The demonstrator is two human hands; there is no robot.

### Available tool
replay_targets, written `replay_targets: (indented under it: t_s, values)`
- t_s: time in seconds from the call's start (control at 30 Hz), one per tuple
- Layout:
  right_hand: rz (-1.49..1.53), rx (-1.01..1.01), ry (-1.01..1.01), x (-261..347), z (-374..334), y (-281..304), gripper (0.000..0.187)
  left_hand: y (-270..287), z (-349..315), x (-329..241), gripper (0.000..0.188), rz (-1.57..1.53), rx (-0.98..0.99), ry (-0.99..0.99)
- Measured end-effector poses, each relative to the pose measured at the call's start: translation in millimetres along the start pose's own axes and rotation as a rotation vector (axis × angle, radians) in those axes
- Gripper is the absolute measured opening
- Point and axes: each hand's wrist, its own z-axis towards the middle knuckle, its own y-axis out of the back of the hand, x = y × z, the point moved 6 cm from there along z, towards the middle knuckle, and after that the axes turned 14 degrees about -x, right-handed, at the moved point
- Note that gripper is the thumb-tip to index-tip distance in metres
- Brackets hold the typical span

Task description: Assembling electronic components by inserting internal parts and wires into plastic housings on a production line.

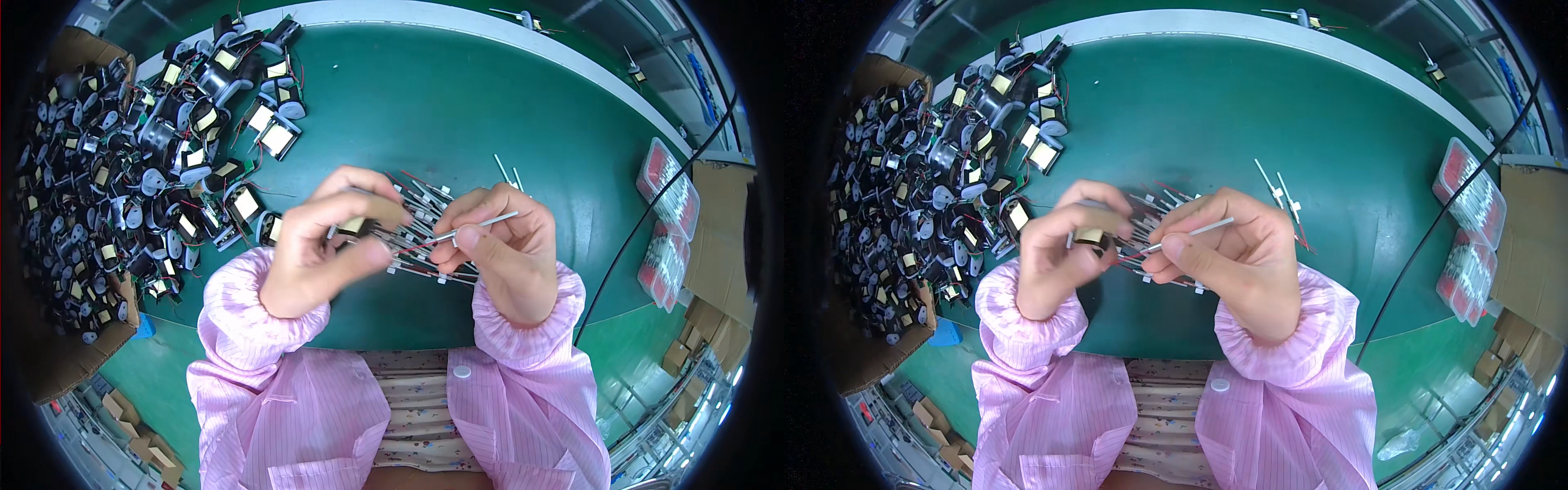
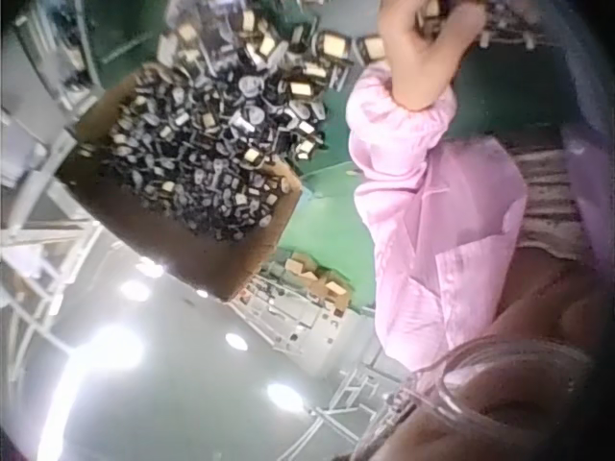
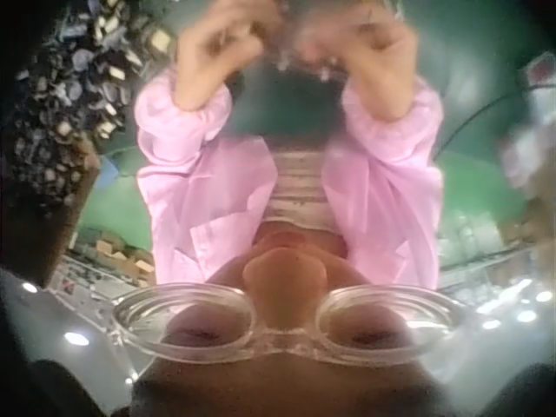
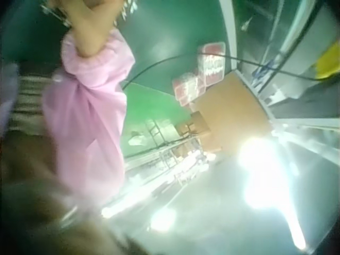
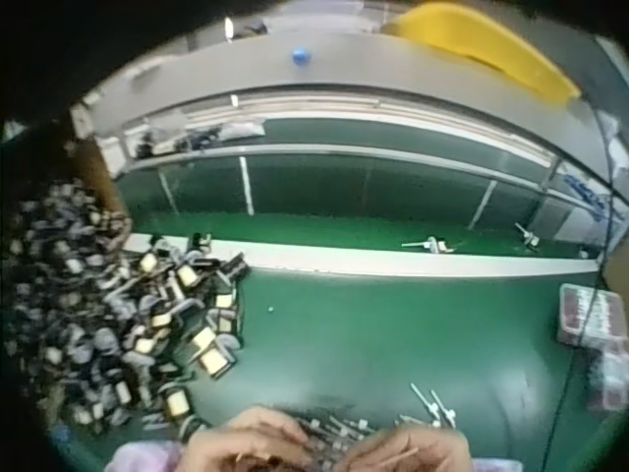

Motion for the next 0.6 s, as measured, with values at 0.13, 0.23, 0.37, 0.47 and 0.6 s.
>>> replay_targets:
  t_s: [0.13,0.23,0.37,0.47,0.6]
  values:
    - [-0.113,-0.043,0.056,-8,0,-7,0.007,-6,-8,8,0.011,0.104,-0.129,-0.069]
    - [-0.178,-0.046,0.117,-12,0,-9,0.009,-4,-9,7,0.006,0.149,-0.156,-0.063]
    - [-0.261,-0.028,0.232,-14,-2,-15,0.011,-3,-11,4,0.007,0.229,-0.132,-0.093]
    - [-0.357,0.002,0.254,-14,-3,-21,0.010,-7,-13,5,0.008,0.096,-0.128,-0.045]
    - [-0.402,-0.026,0.317,-8,-1,-21,0.010,-2,-9,2,0.009,0.107,-0.117,-0.002]
